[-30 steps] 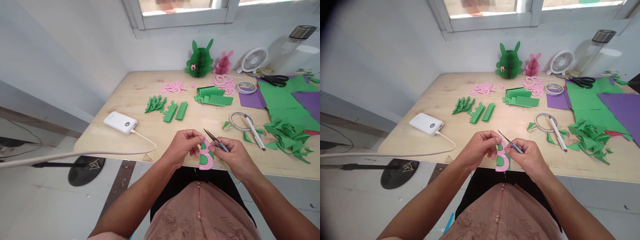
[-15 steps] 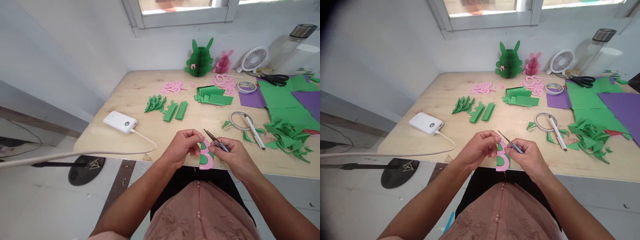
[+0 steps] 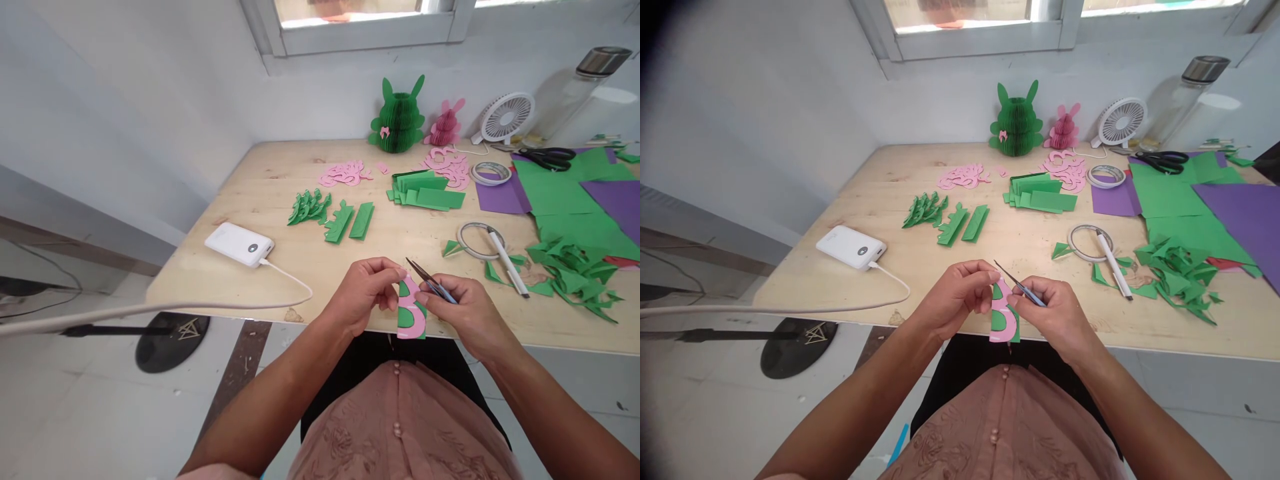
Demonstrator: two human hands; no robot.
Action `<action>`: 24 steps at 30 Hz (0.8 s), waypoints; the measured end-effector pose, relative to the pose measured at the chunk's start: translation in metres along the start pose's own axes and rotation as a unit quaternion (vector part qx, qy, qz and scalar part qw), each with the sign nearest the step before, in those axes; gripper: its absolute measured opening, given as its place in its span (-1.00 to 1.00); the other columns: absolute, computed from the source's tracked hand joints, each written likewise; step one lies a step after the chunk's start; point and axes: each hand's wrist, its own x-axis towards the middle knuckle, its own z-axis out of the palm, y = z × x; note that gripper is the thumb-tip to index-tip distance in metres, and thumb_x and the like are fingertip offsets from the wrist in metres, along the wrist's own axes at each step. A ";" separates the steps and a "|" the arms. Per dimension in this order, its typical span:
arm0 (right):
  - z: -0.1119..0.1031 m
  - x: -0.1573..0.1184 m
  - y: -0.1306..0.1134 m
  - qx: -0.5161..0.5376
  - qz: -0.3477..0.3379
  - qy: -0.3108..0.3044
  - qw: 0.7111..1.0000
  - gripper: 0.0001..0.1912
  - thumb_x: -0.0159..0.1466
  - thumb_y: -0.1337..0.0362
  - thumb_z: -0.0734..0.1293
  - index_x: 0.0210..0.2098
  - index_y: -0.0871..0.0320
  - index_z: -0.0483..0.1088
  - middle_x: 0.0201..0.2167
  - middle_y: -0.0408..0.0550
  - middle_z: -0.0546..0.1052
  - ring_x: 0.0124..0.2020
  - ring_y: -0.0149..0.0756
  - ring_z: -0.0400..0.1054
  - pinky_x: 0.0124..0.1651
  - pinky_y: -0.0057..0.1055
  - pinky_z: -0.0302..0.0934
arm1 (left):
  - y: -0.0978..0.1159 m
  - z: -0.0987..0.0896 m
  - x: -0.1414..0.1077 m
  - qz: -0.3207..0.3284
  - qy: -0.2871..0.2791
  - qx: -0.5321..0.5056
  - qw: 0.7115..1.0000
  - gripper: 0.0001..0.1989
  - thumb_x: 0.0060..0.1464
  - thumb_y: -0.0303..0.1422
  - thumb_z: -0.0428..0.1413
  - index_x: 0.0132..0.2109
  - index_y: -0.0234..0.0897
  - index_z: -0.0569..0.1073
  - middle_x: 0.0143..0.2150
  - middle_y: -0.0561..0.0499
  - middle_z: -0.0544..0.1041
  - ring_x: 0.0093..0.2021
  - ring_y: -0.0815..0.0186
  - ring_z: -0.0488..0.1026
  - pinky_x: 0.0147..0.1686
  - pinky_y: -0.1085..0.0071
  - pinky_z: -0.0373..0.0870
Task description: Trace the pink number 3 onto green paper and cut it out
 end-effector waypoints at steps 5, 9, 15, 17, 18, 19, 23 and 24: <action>0.001 0.000 -0.002 -0.011 0.000 0.005 1.000 -0.73 0.07 0.08 0.41 -0.53 0.16 0.40 -0.59 -0.18 0.34 -0.51 -0.41 0.14 -0.44 -0.44 0.05 | -0.001 -0.001 0.000 -0.004 -0.006 -0.008 1.000 -0.80 -0.14 -0.29 0.25 -0.46 -0.32 0.41 -0.61 0.12 0.39 -0.71 0.53 0.26 -0.65 0.55 0.02; 0.002 0.000 -0.001 -0.007 0.000 0.012 1.000 -0.73 0.06 0.09 0.42 -0.54 0.16 0.40 -0.59 -0.18 0.34 -0.51 -0.41 0.14 -0.45 -0.44 0.05 | -0.002 -0.001 0.001 -0.004 -0.009 -0.006 1.000 -0.80 -0.13 -0.29 0.25 -0.46 -0.32 0.42 -0.61 0.11 0.40 -0.71 0.53 0.26 -0.65 0.55 0.03; 0.003 0.001 0.000 0.007 0.004 0.014 1.000 -0.76 0.07 0.12 0.42 -0.55 0.15 0.40 -0.60 -0.20 0.33 -0.50 -0.41 0.14 -0.45 -0.45 0.04 | -0.002 -0.001 -0.002 -0.002 -0.006 0.023 1.000 -0.74 -0.14 -0.23 0.29 -0.44 -0.32 0.43 -0.66 0.16 0.34 -0.71 0.52 0.26 -0.67 0.56 0.03; 0.003 0.001 0.001 0.004 0.002 0.018 1.000 -0.76 0.07 0.13 0.42 -0.55 0.15 0.40 -0.60 -0.21 0.33 -0.51 -0.42 0.13 -0.45 -0.46 0.04 | -0.003 -0.002 -0.003 -0.001 0.001 0.033 0.999 -0.73 -0.16 -0.22 0.30 -0.43 -0.32 0.44 -0.67 0.17 0.33 -0.71 0.52 0.26 -0.68 0.55 0.01; 0.003 0.001 0.001 0.003 0.001 0.019 1.000 -0.76 0.06 0.12 0.42 -0.55 0.15 0.40 -0.61 -0.21 0.33 -0.52 -0.42 0.13 -0.45 -0.46 0.05 | -0.004 -0.003 -0.004 0.000 0.004 0.035 0.999 -0.72 -0.16 -0.21 0.30 -0.43 -0.32 0.44 -0.67 0.18 0.33 -0.71 0.53 0.25 -0.68 0.55 0.00; 0.004 0.001 0.001 0.001 0.002 0.020 1.000 -0.76 0.06 0.12 0.42 -0.55 0.15 0.40 -0.61 -0.21 0.33 -0.52 -0.43 0.13 -0.45 -0.46 0.05 | -0.006 -0.003 -0.005 0.001 0.008 0.036 0.999 -0.72 -0.17 -0.22 0.31 -0.42 -0.32 0.45 -0.67 0.17 0.33 -0.71 0.53 0.25 -0.67 0.55 0.00; 0.004 0.001 0.001 -0.010 -0.002 0.028 1.000 -0.73 0.07 0.08 0.41 -0.54 0.16 0.42 -0.59 -0.18 0.34 -0.52 -0.42 0.15 -0.45 -0.45 0.06 | -0.012 -0.006 -0.009 0.000 0.020 0.050 0.999 -0.73 -0.20 -0.24 0.30 -0.40 -0.32 0.47 -0.63 0.15 0.37 -0.68 0.54 0.23 -0.65 0.55 0.03; 0.004 0.001 0.001 -0.011 -0.005 0.029 1.000 -0.73 0.07 0.07 0.41 -0.53 0.16 0.42 -0.59 -0.18 0.35 -0.52 -0.41 0.15 -0.44 -0.45 0.07 | -0.013 -0.006 -0.010 0.000 0.021 0.054 0.998 -0.74 -0.20 -0.25 0.30 -0.40 -0.33 0.47 -0.62 0.15 0.38 -0.68 0.54 0.23 -0.64 0.54 0.04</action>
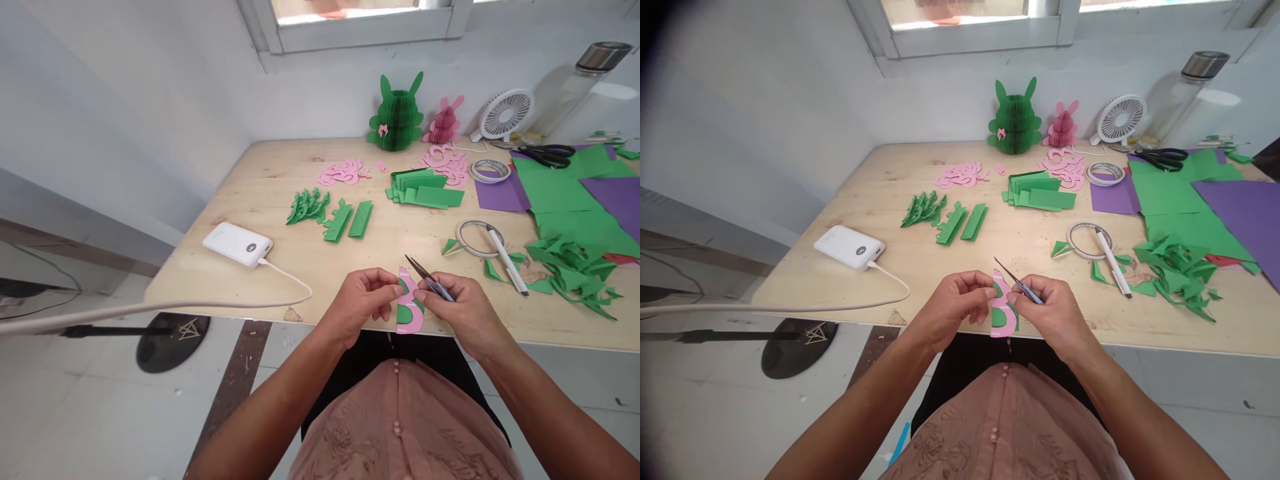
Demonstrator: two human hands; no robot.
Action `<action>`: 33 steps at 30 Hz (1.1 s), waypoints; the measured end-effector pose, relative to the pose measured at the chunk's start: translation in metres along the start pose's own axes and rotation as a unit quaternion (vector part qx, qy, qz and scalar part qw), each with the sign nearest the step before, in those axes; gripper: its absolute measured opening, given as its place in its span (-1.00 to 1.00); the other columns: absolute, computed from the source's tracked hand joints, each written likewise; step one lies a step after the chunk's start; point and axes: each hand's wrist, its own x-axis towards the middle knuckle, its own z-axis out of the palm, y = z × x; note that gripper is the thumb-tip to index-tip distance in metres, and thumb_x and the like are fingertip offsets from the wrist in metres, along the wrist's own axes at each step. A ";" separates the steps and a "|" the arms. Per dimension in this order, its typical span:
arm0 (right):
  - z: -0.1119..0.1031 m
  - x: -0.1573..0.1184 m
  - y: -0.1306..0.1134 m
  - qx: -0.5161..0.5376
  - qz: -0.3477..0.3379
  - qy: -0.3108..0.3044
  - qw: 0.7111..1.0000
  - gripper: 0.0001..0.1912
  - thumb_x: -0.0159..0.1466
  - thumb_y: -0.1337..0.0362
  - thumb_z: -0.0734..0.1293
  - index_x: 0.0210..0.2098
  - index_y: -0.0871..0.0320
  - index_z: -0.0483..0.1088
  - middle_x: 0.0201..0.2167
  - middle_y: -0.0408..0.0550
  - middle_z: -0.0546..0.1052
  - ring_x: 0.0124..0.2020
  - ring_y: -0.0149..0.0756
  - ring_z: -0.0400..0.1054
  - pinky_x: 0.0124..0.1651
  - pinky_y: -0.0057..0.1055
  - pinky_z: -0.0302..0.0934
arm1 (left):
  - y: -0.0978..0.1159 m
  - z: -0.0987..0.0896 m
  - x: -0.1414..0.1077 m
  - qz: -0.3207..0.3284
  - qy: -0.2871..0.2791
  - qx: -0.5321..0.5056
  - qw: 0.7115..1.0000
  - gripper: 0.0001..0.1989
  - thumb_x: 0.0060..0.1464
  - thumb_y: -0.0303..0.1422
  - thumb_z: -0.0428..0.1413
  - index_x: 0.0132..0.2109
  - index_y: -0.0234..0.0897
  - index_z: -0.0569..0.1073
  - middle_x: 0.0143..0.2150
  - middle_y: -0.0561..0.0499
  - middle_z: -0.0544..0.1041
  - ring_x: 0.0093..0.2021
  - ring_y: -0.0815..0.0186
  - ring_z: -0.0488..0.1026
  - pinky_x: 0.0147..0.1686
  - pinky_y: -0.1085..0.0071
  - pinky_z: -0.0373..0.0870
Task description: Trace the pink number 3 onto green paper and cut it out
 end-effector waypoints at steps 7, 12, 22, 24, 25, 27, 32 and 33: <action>0.000 0.000 0.002 -0.009 0.000 0.011 1.000 -0.72 0.07 0.07 0.41 -0.53 0.16 0.43 -0.59 -0.18 0.34 -0.53 -0.41 0.14 -0.46 -0.45 0.07 | -0.006 0.002 -0.003 -0.009 -0.005 0.012 1.000 -0.68 -0.25 -0.19 0.33 -0.45 -0.33 0.45 -0.59 0.13 0.38 -0.65 0.53 0.20 -0.62 0.53 0.02; 0.000 0.000 0.002 -0.004 0.002 0.017 1.000 -0.73 0.05 0.07 0.41 -0.54 0.16 0.43 -0.60 -0.19 0.34 -0.54 -0.42 0.14 -0.46 -0.45 0.07 | -0.009 0.001 -0.006 -0.017 -0.001 0.003 1.000 -0.67 -0.26 -0.18 0.34 -0.42 -0.34 0.49 -0.56 0.10 0.41 -0.63 0.52 0.21 -0.60 0.53 0.08; 0.002 -0.001 0.000 0.006 0.007 0.016 1.000 -0.73 0.03 0.07 0.42 -0.55 0.16 0.42 -0.59 -0.18 0.37 -0.53 -0.41 0.17 -0.45 -0.45 0.09 | -0.006 0.007 -0.008 -0.006 -0.002 -0.016 1.000 -0.61 -0.28 -0.10 0.36 -0.45 -0.36 0.51 -0.59 0.10 0.39 -0.61 0.53 0.17 -0.60 0.54 0.05; 0.002 0.000 0.001 0.001 0.003 0.012 1.000 -0.72 0.04 0.07 0.41 -0.55 0.16 0.42 -0.58 -0.16 0.39 -0.53 -0.40 0.19 -0.44 -0.44 0.10 | -0.005 0.009 -0.008 0.004 0.005 -0.015 1.000 -0.60 -0.29 -0.08 0.37 -0.48 -0.35 0.51 -0.60 0.11 0.37 -0.60 0.53 0.14 -0.59 0.54 0.04; 0.002 0.000 0.001 -0.002 0.001 0.010 1.000 -0.72 0.05 0.07 0.41 -0.55 0.16 0.42 -0.58 -0.16 0.39 -0.52 -0.40 0.19 -0.44 -0.44 0.10 | -0.005 0.010 -0.007 0.009 0.008 -0.015 1.000 -0.59 -0.29 -0.07 0.36 -0.49 -0.35 0.51 -0.61 0.12 0.36 -0.60 0.53 0.13 -0.59 0.54 0.03; 0.002 0.000 0.001 -0.006 0.001 0.010 1.000 -0.73 0.05 0.07 0.41 -0.55 0.16 0.42 -0.59 -0.16 0.39 -0.53 -0.39 0.19 -0.45 -0.44 0.09 | -0.005 0.011 -0.007 0.017 0.013 -0.015 1.000 -0.59 -0.28 -0.06 0.36 -0.50 -0.35 0.50 -0.61 0.12 0.35 -0.60 0.54 0.12 -0.59 0.54 0.02; 0.003 0.001 -0.001 0.014 0.015 0.008 1.000 -0.74 0.01 0.09 0.43 -0.57 0.16 0.41 -0.60 -0.18 0.36 -0.54 -0.42 0.16 -0.47 -0.45 0.06 | -0.006 0.012 -0.006 0.022 0.024 -0.016 0.999 -0.61 -0.27 -0.09 0.36 -0.55 -0.34 0.47 -0.64 0.15 0.32 -0.61 0.55 0.11 -0.59 0.53 0.00; 0.003 0.001 -0.001 0.019 0.019 0.008 1.000 -0.73 0.00 0.08 0.43 -0.57 0.16 0.40 -0.60 -0.18 0.36 -0.54 -0.42 0.15 -0.47 -0.45 0.05 | -0.006 0.012 -0.005 0.022 0.025 -0.018 0.999 -0.61 -0.28 -0.10 0.36 -0.55 -0.34 0.47 -0.64 0.15 0.31 -0.61 0.55 0.11 -0.59 0.53 0.00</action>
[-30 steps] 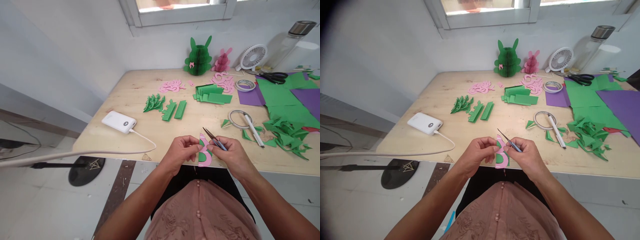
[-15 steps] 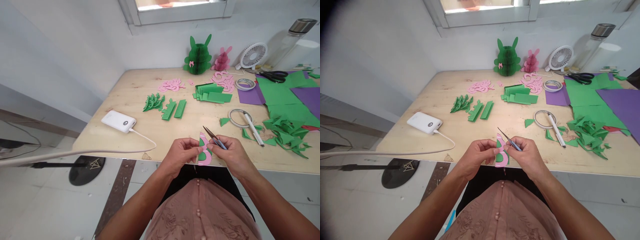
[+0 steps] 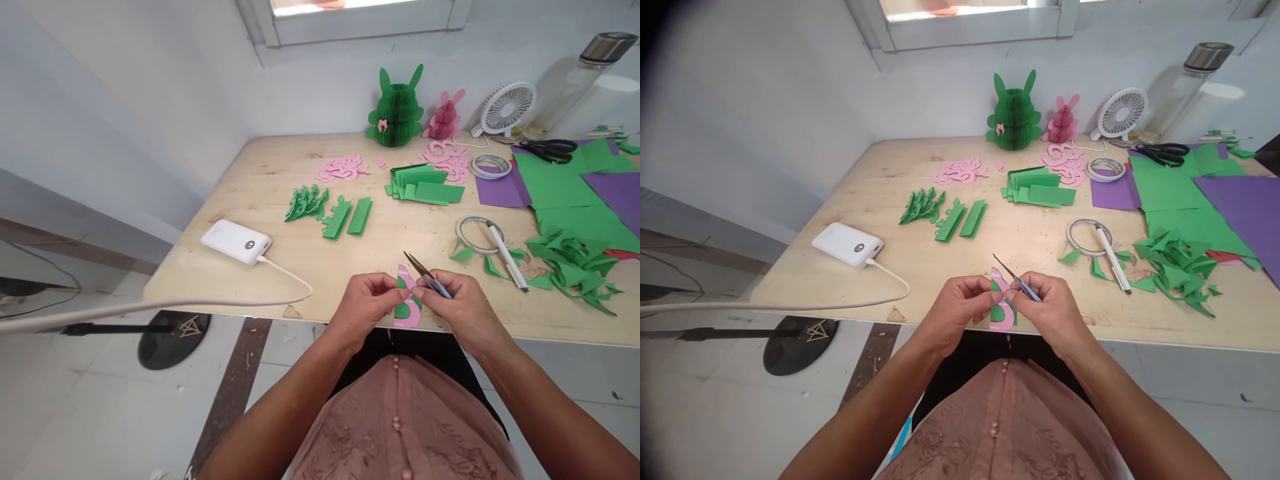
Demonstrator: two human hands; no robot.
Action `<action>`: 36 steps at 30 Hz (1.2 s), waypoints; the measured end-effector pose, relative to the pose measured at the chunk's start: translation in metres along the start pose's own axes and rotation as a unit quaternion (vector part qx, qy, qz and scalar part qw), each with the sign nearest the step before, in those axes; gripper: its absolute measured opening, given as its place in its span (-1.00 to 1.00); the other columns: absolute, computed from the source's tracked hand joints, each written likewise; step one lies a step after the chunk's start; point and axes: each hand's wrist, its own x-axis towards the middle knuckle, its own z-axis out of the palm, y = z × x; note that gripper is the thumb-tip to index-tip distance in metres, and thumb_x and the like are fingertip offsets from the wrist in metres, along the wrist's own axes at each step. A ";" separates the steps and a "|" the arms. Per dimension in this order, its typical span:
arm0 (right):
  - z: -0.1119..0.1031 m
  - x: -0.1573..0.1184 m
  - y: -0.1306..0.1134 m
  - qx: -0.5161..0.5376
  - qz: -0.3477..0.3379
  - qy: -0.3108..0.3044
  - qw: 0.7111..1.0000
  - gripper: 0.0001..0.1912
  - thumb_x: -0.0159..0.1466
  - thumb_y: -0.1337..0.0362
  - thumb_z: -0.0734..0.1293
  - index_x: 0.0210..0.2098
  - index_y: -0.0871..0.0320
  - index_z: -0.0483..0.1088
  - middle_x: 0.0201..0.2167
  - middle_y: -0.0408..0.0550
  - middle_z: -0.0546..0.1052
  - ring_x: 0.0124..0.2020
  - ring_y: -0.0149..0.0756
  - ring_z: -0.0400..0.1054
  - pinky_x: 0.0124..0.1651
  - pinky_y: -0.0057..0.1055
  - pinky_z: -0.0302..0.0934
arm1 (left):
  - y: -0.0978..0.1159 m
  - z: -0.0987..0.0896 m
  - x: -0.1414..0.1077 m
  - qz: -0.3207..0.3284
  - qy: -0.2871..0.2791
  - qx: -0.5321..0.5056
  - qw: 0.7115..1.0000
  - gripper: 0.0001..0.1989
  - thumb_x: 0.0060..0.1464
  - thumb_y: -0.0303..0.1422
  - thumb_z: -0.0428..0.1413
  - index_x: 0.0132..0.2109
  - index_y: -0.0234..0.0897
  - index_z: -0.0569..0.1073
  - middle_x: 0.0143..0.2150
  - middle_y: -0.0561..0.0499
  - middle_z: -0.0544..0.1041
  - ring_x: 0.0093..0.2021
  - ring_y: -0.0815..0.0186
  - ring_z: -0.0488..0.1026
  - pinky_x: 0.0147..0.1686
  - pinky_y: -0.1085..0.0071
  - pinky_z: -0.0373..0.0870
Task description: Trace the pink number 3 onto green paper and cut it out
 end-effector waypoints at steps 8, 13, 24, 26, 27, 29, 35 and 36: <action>-0.002 0.000 0.001 0.013 0.005 -0.019 1.000 -0.68 0.00 0.03 0.47 -0.52 0.15 0.43 -0.62 -0.23 0.30 -0.57 -0.47 0.06 -0.51 -0.47 -0.04 | 0.001 -0.001 0.003 -0.004 -0.009 -0.011 1.000 -0.66 -0.27 -0.18 0.35 -0.57 -0.34 0.44 -0.65 0.15 0.33 -0.62 0.55 0.13 -0.59 0.54 0.01; -0.021 0.003 0.004 0.008 -0.023 -0.061 0.998 -0.54 0.19 -0.12 0.31 -0.38 0.19 0.49 -0.68 -0.29 0.07 -0.63 -0.49 -0.15 -0.57 -0.45 -0.24 | 0.003 -0.006 0.007 -0.026 -0.005 0.006 1.000 -0.71 -0.23 -0.23 0.31 -0.55 -0.33 0.40 -0.64 0.15 0.31 -0.63 0.55 0.11 -0.60 0.53 -0.03; -0.065 0.006 -0.003 -0.164 0.025 -0.192 0.967 -0.42 0.24 -0.21 0.22 -0.38 0.21 0.50 -0.66 -0.29 -0.04 -0.61 -0.48 -0.18 -0.55 -0.43 -0.30 | 0.016 -0.021 0.016 -0.049 -0.080 0.045 0.995 -0.76 -0.28 -0.31 0.29 -0.57 -0.36 0.41 -0.57 0.11 0.36 -0.55 0.51 0.23 -0.48 0.51 0.13; -0.068 0.008 -0.006 -0.180 0.030 -0.216 0.959 -0.41 0.23 -0.22 0.21 -0.40 0.20 0.50 -0.66 -0.28 -0.02 -0.61 -0.48 -0.17 -0.55 -0.43 -0.28 | 0.019 -0.023 0.017 -0.059 -0.088 0.049 0.993 -0.75 -0.32 -0.32 0.32 -0.57 -0.36 0.41 -0.58 0.12 0.35 -0.54 0.51 0.23 -0.47 0.50 0.12; -0.070 0.009 -0.007 -0.187 0.031 -0.231 0.954 -0.42 0.23 -0.22 0.21 -0.40 0.19 0.51 -0.66 -0.27 -0.01 -0.61 -0.48 -0.15 -0.55 -0.43 -0.27 | 0.020 -0.023 0.018 -0.066 -0.094 0.052 0.992 -0.74 -0.33 -0.33 0.33 -0.58 -0.37 0.41 -0.59 0.13 0.33 -0.55 0.52 0.21 -0.48 0.51 0.11; -0.071 0.012 -0.009 -0.201 0.032 -0.259 0.944 -0.42 0.24 -0.22 0.21 -0.40 0.18 0.50 -0.66 -0.27 0.01 -0.60 -0.47 -0.13 -0.55 -0.44 -0.25 | 0.021 -0.025 0.021 -0.085 -0.115 0.060 0.988 -0.72 -0.34 -0.34 0.34 -0.59 -0.36 0.38 -0.62 0.16 0.28 -0.57 0.53 0.19 -0.50 0.51 0.06; -0.072 0.019 -0.011 -0.221 0.041 -0.306 0.925 -0.44 0.23 -0.21 0.22 -0.42 0.17 0.50 -0.65 -0.29 -0.05 -0.61 -0.48 -0.18 -0.54 -0.44 -0.26 | 0.024 -0.029 0.027 -0.131 -0.184 0.076 0.971 -0.76 -0.33 -0.40 0.34 -0.56 -0.36 0.40 -0.61 0.15 0.32 -0.58 0.51 0.23 -0.53 0.51 0.10; -0.072 0.020 -0.011 -0.222 0.044 -0.313 0.922 -0.44 0.23 -0.21 0.22 -0.42 0.17 0.50 -0.65 -0.29 -0.06 -0.61 -0.48 -0.18 -0.54 -0.44 -0.27 | 0.024 -0.029 0.028 -0.135 -0.194 0.082 0.968 -0.78 -0.32 -0.40 0.33 -0.55 -0.36 0.41 -0.61 0.15 0.33 -0.58 0.51 0.24 -0.53 0.51 0.11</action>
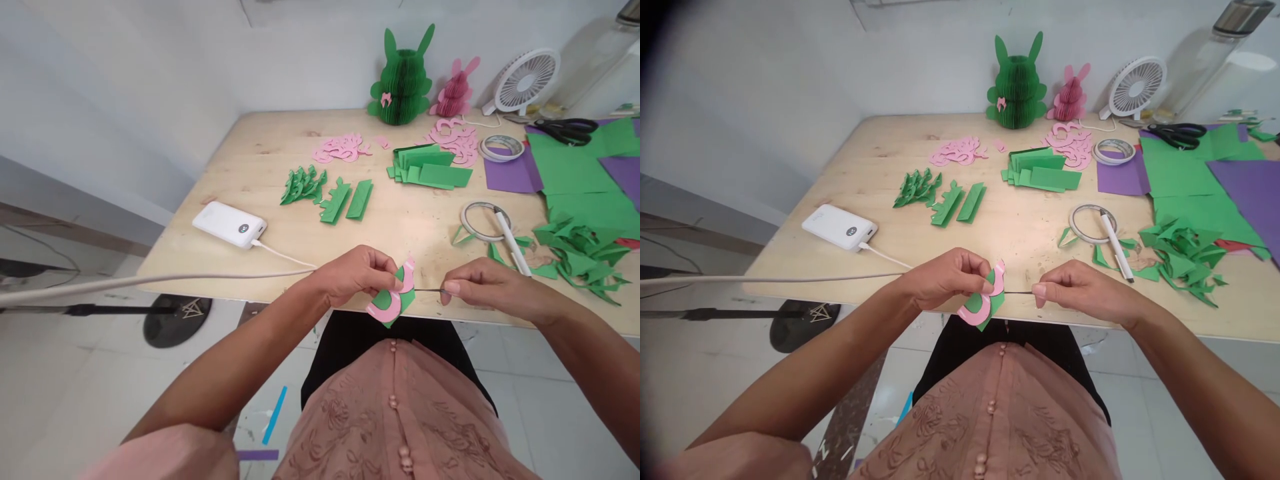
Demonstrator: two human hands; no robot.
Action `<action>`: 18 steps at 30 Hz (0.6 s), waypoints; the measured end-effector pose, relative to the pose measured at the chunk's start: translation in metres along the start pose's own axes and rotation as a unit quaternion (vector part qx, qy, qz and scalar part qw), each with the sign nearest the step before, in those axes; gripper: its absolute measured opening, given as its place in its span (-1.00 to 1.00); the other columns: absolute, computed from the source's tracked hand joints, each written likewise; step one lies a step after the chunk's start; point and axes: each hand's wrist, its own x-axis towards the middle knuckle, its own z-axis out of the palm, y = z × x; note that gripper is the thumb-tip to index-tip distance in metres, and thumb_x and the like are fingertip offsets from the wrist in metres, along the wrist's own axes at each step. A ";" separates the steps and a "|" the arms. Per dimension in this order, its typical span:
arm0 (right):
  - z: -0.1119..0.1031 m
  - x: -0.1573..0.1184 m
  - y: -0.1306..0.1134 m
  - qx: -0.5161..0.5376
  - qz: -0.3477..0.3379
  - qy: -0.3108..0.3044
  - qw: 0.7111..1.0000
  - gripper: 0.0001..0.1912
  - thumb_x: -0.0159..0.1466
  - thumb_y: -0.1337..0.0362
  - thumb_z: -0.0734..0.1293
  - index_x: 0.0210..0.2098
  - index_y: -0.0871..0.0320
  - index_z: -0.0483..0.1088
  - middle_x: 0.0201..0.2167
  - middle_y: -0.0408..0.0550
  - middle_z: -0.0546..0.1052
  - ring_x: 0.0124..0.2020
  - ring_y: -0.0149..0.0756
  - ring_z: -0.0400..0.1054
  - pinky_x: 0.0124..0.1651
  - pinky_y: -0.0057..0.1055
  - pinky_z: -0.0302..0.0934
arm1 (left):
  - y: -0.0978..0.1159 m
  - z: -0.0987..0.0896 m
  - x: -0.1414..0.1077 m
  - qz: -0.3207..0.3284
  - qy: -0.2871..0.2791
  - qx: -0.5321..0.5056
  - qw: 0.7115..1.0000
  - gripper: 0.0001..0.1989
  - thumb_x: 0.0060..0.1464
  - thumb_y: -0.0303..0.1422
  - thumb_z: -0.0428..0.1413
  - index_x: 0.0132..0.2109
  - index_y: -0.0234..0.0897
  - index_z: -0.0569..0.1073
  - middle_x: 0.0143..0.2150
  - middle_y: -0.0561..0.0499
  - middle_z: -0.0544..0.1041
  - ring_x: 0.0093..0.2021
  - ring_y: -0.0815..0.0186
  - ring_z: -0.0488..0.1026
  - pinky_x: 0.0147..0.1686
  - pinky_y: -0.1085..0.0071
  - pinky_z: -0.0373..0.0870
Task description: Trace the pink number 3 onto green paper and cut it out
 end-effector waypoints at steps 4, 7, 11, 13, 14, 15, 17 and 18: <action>-0.001 0.005 0.000 -0.001 -0.004 -0.028 1.000 -0.43 0.24 -0.21 0.21 -0.41 0.18 0.51 -0.66 -0.29 -0.04 -0.61 -0.48 -0.17 -0.54 -0.43 -0.25 | -0.001 -0.003 0.003 -0.013 -0.036 0.022 0.999 -0.83 -0.28 -0.41 0.29 -0.54 -0.36 0.43 -0.61 0.15 0.33 -0.59 0.51 0.24 -0.54 0.53 0.12; -0.002 0.007 0.000 -0.010 -0.010 -0.045 0.999 -0.43 0.24 -0.20 0.21 -0.42 0.18 0.52 -0.66 -0.28 -0.02 -0.60 -0.47 -0.15 -0.53 -0.43 -0.23 | -0.002 -0.005 0.007 -0.021 -0.058 0.035 0.997 -0.83 -0.27 -0.40 0.28 -0.54 -0.36 0.43 -0.63 0.16 0.31 -0.59 0.52 0.22 -0.56 0.54 0.09; -0.004 0.009 0.002 -0.016 -0.019 -0.076 0.997 -0.47 0.25 -0.17 0.23 -0.41 0.17 0.52 -0.64 -0.26 0.03 -0.57 -0.46 -0.08 -0.50 -0.42 -0.18 | -0.002 -0.006 0.008 -0.034 -0.082 0.043 0.995 -0.82 -0.27 -0.40 0.28 -0.56 -0.35 0.41 -0.63 0.16 0.30 -0.59 0.52 0.20 -0.56 0.54 0.07; -0.005 0.010 0.003 -0.014 -0.018 -0.084 0.996 -0.48 0.26 -0.16 0.23 -0.41 0.17 0.52 -0.63 -0.25 0.06 -0.56 -0.45 -0.06 -0.49 -0.42 -0.17 | -0.001 -0.005 0.009 -0.040 -0.090 0.048 0.994 -0.82 -0.27 -0.40 0.27 -0.56 -0.35 0.40 -0.63 0.17 0.31 -0.59 0.53 0.20 -0.56 0.54 0.06; -0.006 0.010 0.003 -0.014 -0.015 -0.089 0.996 -0.48 0.25 -0.16 0.23 -0.41 0.17 0.52 -0.63 -0.25 0.06 -0.56 -0.45 -0.05 -0.49 -0.42 -0.17 | -0.001 -0.005 0.009 -0.042 -0.095 0.052 0.993 -0.82 -0.27 -0.40 0.27 -0.56 -0.36 0.40 -0.63 0.16 0.31 -0.59 0.53 0.20 -0.56 0.54 0.07; -0.006 0.011 0.003 -0.015 -0.013 -0.094 0.995 -0.48 0.25 -0.16 0.24 -0.41 0.17 0.52 -0.63 -0.25 0.06 -0.56 -0.46 -0.05 -0.49 -0.43 -0.17 | 0.000 -0.005 0.009 -0.044 -0.099 0.055 0.993 -0.82 -0.26 -0.41 0.27 -0.56 -0.36 0.41 -0.62 0.16 0.33 -0.59 0.53 0.20 -0.56 0.54 0.07; -0.007 0.011 0.003 -0.019 -0.011 -0.103 0.994 -0.48 0.25 -0.16 0.24 -0.42 0.17 0.52 -0.63 -0.25 0.07 -0.57 -0.46 -0.05 -0.49 -0.43 -0.17 | 0.000 -0.005 0.010 -0.047 -0.106 0.061 0.991 -0.83 -0.27 -0.41 0.27 -0.55 -0.36 0.42 -0.61 0.15 0.35 -0.58 0.52 0.22 -0.55 0.54 0.09; -0.007 0.012 0.003 -0.021 -0.012 -0.108 0.994 -0.48 0.25 -0.16 0.24 -0.42 0.17 0.52 -0.63 -0.25 0.08 -0.56 -0.46 -0.04 -0.49 -0.43 -0.17 | 0.000 -0.005 0.010 -0.048 -0.110 0.063 0.991 -0.84 -0.27 -0.41 0.27 -0.55 -0.36 0.42 -0.61 0.15 0.35 -0.57 0.52 0.23 -0.55 0.54 0.09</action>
